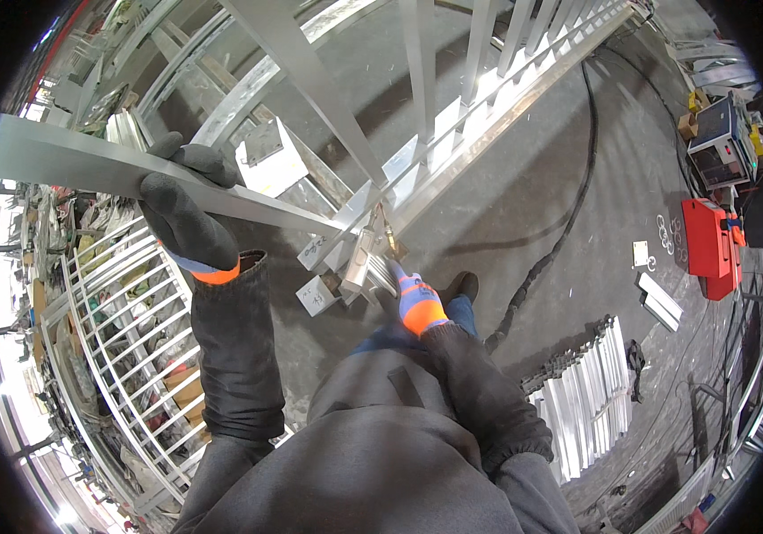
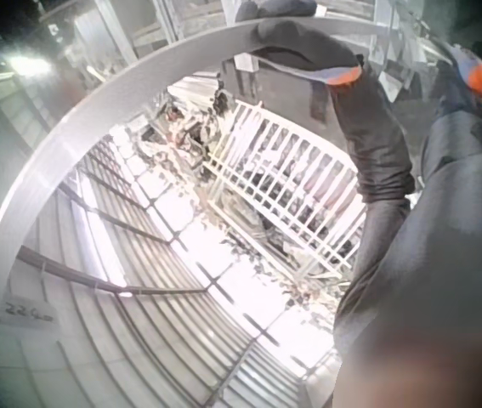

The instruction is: The person welds joints on a large aluminum frame using a handheld welding torch. They move along the frame, aligning and welding multiple intersections while wearing gloves and protective clothing. The person briefly pauses to reposition the frame before continuing the welds.

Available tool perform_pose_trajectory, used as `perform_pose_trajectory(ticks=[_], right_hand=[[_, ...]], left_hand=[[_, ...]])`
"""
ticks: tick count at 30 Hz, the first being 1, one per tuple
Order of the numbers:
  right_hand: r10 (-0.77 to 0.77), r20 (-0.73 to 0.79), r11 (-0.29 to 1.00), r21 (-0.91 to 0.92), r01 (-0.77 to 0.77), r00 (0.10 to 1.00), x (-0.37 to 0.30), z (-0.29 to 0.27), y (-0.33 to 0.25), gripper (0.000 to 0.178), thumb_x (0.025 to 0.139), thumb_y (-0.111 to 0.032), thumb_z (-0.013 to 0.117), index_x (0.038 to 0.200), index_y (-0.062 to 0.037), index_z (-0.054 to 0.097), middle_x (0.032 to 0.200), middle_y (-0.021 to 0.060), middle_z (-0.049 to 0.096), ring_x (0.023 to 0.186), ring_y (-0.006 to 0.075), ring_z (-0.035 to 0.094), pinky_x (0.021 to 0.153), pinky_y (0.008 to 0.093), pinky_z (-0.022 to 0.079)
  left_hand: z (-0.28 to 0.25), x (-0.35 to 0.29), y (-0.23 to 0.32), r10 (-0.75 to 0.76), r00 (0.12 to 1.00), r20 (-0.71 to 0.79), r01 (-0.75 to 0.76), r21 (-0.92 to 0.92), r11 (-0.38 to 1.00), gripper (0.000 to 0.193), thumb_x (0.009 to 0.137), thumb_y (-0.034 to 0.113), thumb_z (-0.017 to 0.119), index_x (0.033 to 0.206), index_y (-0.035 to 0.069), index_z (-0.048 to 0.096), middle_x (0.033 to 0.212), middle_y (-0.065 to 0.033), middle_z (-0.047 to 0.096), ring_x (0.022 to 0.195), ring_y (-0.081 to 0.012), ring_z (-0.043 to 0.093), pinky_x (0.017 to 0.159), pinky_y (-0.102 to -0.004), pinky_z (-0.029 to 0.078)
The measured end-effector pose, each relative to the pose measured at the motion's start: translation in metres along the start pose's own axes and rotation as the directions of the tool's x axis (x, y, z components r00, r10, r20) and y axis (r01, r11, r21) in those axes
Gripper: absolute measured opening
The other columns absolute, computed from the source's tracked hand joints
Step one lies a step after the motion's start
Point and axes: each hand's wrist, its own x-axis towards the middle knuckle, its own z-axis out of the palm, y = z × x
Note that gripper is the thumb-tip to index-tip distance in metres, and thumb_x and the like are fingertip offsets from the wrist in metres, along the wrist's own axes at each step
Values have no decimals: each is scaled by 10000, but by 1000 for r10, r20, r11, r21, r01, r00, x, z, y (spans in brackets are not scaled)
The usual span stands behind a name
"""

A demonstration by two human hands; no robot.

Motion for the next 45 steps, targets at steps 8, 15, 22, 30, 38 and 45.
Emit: perform_pose_trajectory(ticks=[8, 15, 22, 30, 38, 45], right_hand=[[-24, -54, 999, 33, 26, 998, 13, 13, 4, 693, 976, -416, 639, 1568, -141, 406, 1269, 284, 643, 1172, 443, 640, 985, 503, 512], [-23, -80, 999, 47, 27, 997, 9, 3, -6, 712, 960, -472, 655, 1548, -134, 439, 1239, 278, 660, 1145, 444, 649, 969, 500, 515], [-23, -84, 998, 51, 27, 996, 11, 3, -3, 708, 952, -458, 668, 1544, -139, 448, 1222, 269, 672, 1138, 444, 652, 967, 498, 518], [2, -35, 999, 37, -1, 999, 15, 11, 8, 773, 938, -390, 691, 1607, -190, 359, 1263, 272, 661, 1154, 441, 653, 987, 497, 523], [74, 25, 997, 16, -74, 997, 9, 1, 4, 785, 942, -450, 685, 1616, -243, 340, 1302, 277, 642, 1199, 450, 636, 1013, 504, 516], [101, 69, 995, -16, -100, 992, 4, -6, 3, 813, 943, -509, 666, 1629, -265, 304, 1351, 282, 613, 1217, 456, 624, 1033, 510, 510]], left_hand=[[-4, 1, -2, 63, 997, 46, -64, 14, 998, 593, 1088, 513, 439, 1273, -47, 500, 852, -116, 665, 707, -178, 608, 694, -333, 508], [-5, -1, -2, 38, 999, 28, -39, 26, 999, 577, 1092, 498, 440, 1279, -45, 500, 854, -118, 663, 715, -184, 616, 689, -338, 506], [-4, 0, -1, 74, 996, 46, -76, 27, 997, 562, 1091, 483, 449, 1296, -38, 498, 851, -129, 662, 714, -188, 620, 666, -341, 512], [-6, 1, -4, 100, 993, 60, -101, 17, 995, 544, 1093, 472, 453, 1291, -33, 506, 845, -137, 669, 693, -190, 627, 665, -339, 513], [-5, 1, -3, 105, 993, 57, -107, 28, 994, 560, 1088, 497, 461, 1280, -27, 509, 803, -126, 661, 693, -184, 625, 660, -338, 498], [-4, 1, -3, 94, 995, 40, -95, 24, 995, 599, 1072, 535, 478, 1277, -26, 509, 797, -123, 656, 691, -183, 625, 656, -331, 488]])
